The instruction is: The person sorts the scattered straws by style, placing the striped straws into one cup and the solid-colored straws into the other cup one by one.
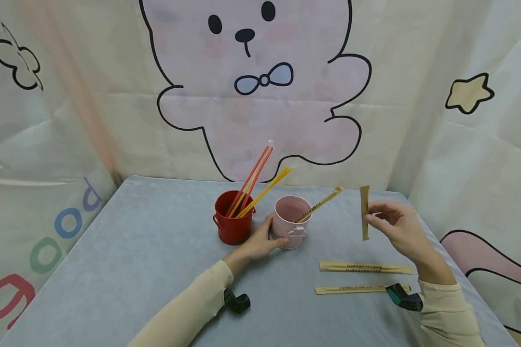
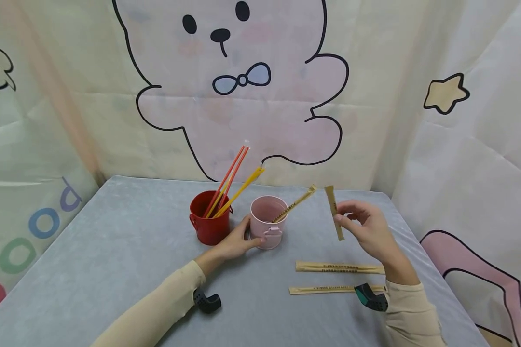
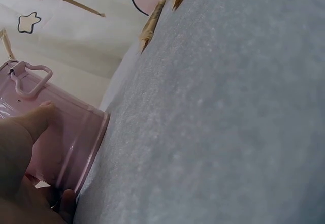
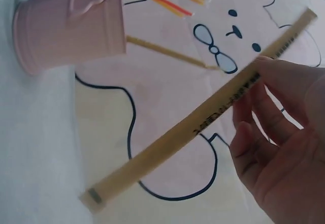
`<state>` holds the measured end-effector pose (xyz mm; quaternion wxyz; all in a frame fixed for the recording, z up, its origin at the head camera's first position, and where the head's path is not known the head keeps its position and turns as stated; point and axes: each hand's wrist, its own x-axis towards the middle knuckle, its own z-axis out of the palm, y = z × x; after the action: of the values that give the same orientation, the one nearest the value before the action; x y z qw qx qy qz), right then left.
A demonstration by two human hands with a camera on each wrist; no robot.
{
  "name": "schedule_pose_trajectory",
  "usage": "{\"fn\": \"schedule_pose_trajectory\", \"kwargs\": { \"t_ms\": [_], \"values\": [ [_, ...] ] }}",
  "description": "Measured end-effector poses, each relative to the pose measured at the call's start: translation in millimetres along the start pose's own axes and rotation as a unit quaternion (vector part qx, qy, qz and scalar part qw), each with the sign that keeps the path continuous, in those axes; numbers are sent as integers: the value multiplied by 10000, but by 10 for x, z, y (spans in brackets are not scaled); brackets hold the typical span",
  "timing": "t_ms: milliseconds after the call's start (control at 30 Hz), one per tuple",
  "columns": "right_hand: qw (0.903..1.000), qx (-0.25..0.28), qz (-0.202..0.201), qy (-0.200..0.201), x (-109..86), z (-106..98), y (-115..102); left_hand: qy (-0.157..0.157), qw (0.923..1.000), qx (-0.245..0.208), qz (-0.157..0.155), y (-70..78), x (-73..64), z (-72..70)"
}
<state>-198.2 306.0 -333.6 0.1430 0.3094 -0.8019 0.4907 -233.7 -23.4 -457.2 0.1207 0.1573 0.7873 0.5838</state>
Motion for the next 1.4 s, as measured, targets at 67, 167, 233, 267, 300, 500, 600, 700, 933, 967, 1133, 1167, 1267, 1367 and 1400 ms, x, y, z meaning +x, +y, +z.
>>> {"fn": "schedule_pose_trajectory", "kwargs": {
  "t_ms": [67,167,233,267,300,500,600,700,933,967,1133,1167,1267,1367,1400],
  "values": [
    [9988,407,-48,272,11,-7,-46,27,10000,-48,-1,4,1,0],
    [9936,957,-245,540,51,-19,-113,62,9999,-115,-5,27,-10,-11],
    [9881,1275,-376,769,95,-23,-166,64,9999,-128,9,33,-15,-14],
    [9842,1464,-438,896,122,-25,-196,58,9999,-141,22,32,-16,-14],
    [9781,1732,-542,1016,152,-26,-225,54,9999,-142,17,35,-22,-12],
    [9081,3659,-1021,1760,295,80,-434,49,9999,-100,-16,18,-46,13],
    [8862,4047,-762,2124,321,152,-493,43,9999,-92,-34,12,-26,17],
    [8824,4049,-347,2373,341,201,-476,51,10000,-72,-20,17,-4,14],
    [9148,3308,472,2270,369,415,-288,30,9999,-99,3,15,-5,8],
    [9223,3131,604,2183,371,450,-258,28,9999,-109,-1,12,-4,10],
    [9490,2346,1139,1770,373,596,-127,31,9999,-126,-20,11,-10,15],
    [9523,2234,1192,1704,371,617,-106,27,9999,-113,-28,9,-8,15],
    [9571,2038,1353,1553,370,675,-40,3,10000,-55,-47,15,-13,12],
    [9674,1519,1590,1259,373,728,25,-17,10000,-19,-28,10,-14,8],
    [9715,1291,1682,1057,374,745,49,-10,10000,-17,-12,9,-19,8]
  ]
}}
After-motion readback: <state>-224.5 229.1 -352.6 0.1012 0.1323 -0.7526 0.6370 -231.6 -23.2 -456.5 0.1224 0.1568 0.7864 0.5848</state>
